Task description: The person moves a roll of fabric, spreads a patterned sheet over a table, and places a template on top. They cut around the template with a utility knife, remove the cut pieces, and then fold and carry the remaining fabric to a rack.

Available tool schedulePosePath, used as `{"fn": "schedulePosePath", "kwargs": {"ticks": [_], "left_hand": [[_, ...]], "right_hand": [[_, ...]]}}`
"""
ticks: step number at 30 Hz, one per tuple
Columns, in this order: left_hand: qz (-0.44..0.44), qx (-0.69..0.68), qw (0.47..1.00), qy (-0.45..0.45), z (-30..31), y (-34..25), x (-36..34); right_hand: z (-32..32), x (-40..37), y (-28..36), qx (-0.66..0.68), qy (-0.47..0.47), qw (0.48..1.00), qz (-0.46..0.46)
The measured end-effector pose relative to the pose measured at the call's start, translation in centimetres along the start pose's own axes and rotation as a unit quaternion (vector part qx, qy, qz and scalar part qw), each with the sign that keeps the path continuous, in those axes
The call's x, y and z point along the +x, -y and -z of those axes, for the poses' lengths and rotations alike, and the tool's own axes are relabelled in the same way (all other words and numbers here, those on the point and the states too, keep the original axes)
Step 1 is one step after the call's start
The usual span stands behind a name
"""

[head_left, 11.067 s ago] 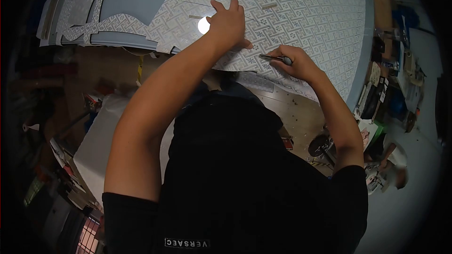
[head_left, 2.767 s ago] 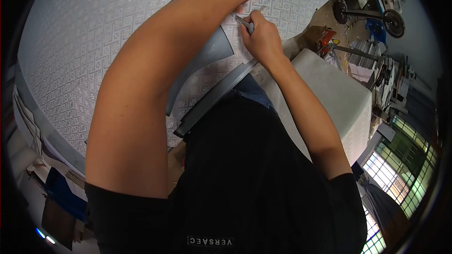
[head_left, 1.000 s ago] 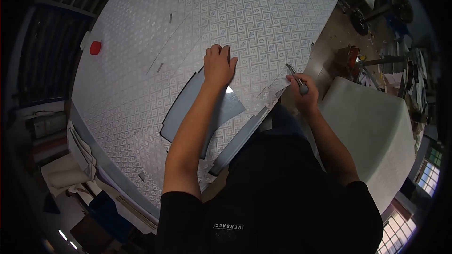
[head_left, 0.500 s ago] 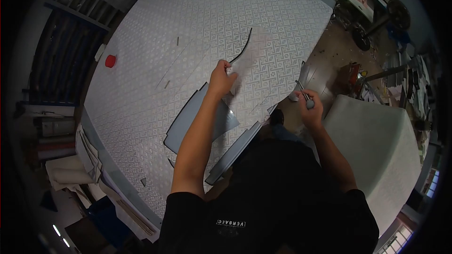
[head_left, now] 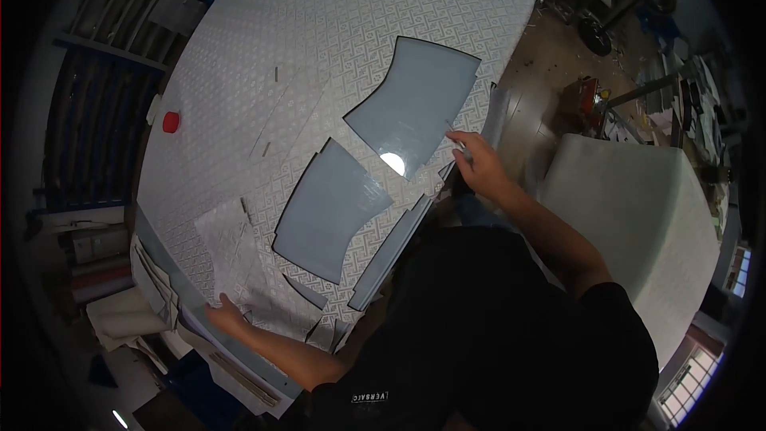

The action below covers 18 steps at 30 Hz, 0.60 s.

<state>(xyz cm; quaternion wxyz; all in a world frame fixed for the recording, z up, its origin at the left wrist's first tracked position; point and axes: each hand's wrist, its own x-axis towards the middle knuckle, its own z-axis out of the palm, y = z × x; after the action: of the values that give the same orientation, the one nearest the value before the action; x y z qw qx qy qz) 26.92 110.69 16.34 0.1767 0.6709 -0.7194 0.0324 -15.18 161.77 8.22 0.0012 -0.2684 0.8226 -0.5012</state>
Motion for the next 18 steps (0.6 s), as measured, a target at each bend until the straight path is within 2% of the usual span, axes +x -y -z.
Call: {"fn": "schedulePosePath", "kwargs": {"ticks": [1, 2, 4, 5, 7, 8, 10, 11, 13, 14, 16, 18], "left_hand": [[0.035, -0.07, 0.997, 0.031, -0.4, 0.5, -0.6], [0.026, -0.072, 0.996, 0.038, -1.2, -0.3, -1.4], [-0.06, -0.181, 0.975, 0.115, -3.0, -3.1, -3.9], [-0.072, -0.183, 0.973, 0.123, -4.2, -5.0, -4.9], [-0.154, -0.241, 0.94, 0.186, -6.7, -10.0, -7.0], [-0.168, -0.243, 0.935, 0.195, -6.7, -13.2, -8.7], [-0.267, -0.246, 0.902, 0.235, -5.3, -20.0, -12.4], [-0.283, -0.249, 0.893, 0.246, -5.2, -22.7, -14.0], [-0.402, -0.275, 0.833, 0.263, -4.7, -27.1, -17.0], [-0.416, -0.269, 0.826, 0.267, -4.1, -29.2, -18.4], [-0.507, -0.263, 0.769, 0.288, -2.6, -33.4, -21.4], [-0.534, -0.241, 0.75, 0.308, -1.0, -37.6, -24.3]], "right_hand": [[-1.5, 0.1, -0.2, -0.014, 0.02, 1.0, -0.008], [-2.9, 0.3, -0.2, -0.045, 0.029, 0.998, 0.023], [-6.0, 0.5, -0.6, -0.099, 0.036, 0.992, 0.066], [-7.5, 0.5, -0.8, -0.119, 0.036, 0.989, 0.077], [-9.4, 0.6, 0.0, -0.129, 0.023, 0.988, 0.083], [-10.1, 0.9, 0.1, -0.135, 0.02, 0.985, 0.102], [-11.4, 0.7, 0.0, -0.151, 0.023, 0.983, 0.099], [-11.4, 0.6, 0.2, -0.164, 0.048, 0.982, 0.081], [-10.9, 0.4, 0.7, -0.196, 0.05, 0.975, 0.092], [-10.8, 0.5, 0.8, -0.198, 0.048, 0.974, 0.094], [-10.3, 0.3, 1.4, -0.151, 0.045, 0.984, 0.08], [-9.6, 0.4, 1.0, -0.118, -0.003, 0.991, 0.067]]}}
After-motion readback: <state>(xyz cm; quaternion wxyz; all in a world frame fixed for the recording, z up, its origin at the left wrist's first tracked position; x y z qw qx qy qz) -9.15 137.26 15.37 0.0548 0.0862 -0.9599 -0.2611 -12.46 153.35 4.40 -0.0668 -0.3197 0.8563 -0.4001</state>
